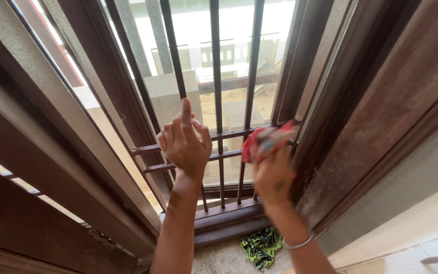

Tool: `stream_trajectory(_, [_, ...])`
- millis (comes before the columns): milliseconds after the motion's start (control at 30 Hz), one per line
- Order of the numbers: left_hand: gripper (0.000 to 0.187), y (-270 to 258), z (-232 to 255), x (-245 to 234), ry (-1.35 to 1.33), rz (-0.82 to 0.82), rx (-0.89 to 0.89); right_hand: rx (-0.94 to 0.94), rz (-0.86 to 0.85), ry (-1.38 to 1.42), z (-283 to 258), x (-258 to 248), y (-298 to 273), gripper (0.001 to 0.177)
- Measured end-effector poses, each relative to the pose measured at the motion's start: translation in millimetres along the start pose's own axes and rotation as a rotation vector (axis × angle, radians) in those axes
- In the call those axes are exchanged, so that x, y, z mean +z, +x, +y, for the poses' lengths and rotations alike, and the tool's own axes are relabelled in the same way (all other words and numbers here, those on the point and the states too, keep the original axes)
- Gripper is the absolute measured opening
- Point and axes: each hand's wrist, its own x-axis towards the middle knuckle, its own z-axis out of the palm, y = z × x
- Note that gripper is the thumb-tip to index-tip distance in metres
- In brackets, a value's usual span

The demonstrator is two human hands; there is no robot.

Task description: The person wipes the glass and metal bars of a window using a red cloth. They systematically clean each vertical bar and the glass panes between them, moving from top to bottom and across the window frame.

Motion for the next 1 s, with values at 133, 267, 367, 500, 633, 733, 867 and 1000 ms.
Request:
stream_trajectory(133, [0.054,-10.8,17.4,-23.9,-0.160,-0.006,-0.105,0.247,-0.061,0.342,-2.5,-1.6,-43.1,0.032])
stream_trajectory(267, [0.040,-36.8,91.4,-76.8,-0.447,-0.154,-0.225,1.113,-0.705,1.072,13.0,8.2,-41.1,0.074])
stream_trajectory(367, [0.034,-33.8,118.1,-80.9,-0.609,-0.222,-0.191,0.809,-0.800,1.957,9.4,-11.8,-28.2,0.089])
stream_trajectory(500, [0.034,-22.2,102.0,-53.0,-0.606,-0.168,0.100,0.276,-0.839,1.515,33.5,-43.3,11.2,0.075])
stream_trajectory(633, [0.040,-24.6,69.5,-31.8,-0.298,-0.103,0.298,0.353,-0.765,0.730,45.5,-51.2,43.2,0.053])
stream_trajectory(733, [0.037,-30.4,23.5,-14.7,-0.161,-0.135,0.339,0.433,-0.399,0.675,44.1,-51.0,58.3,0.034])
stream_trajectory(867, [0.019,-38.5,-20.4,-21.8,-0.318,-0.386,0.216,0.509,0.021,0.780,32.4,-27.9,70.1,0.025])
stream_trajectory(1000, [0.026,-24.1,-52.7,-72.0,-0.267,-0.190,-0.210,-0.247,0.146,0.198,42.1,-11.0,96.4,0.028])
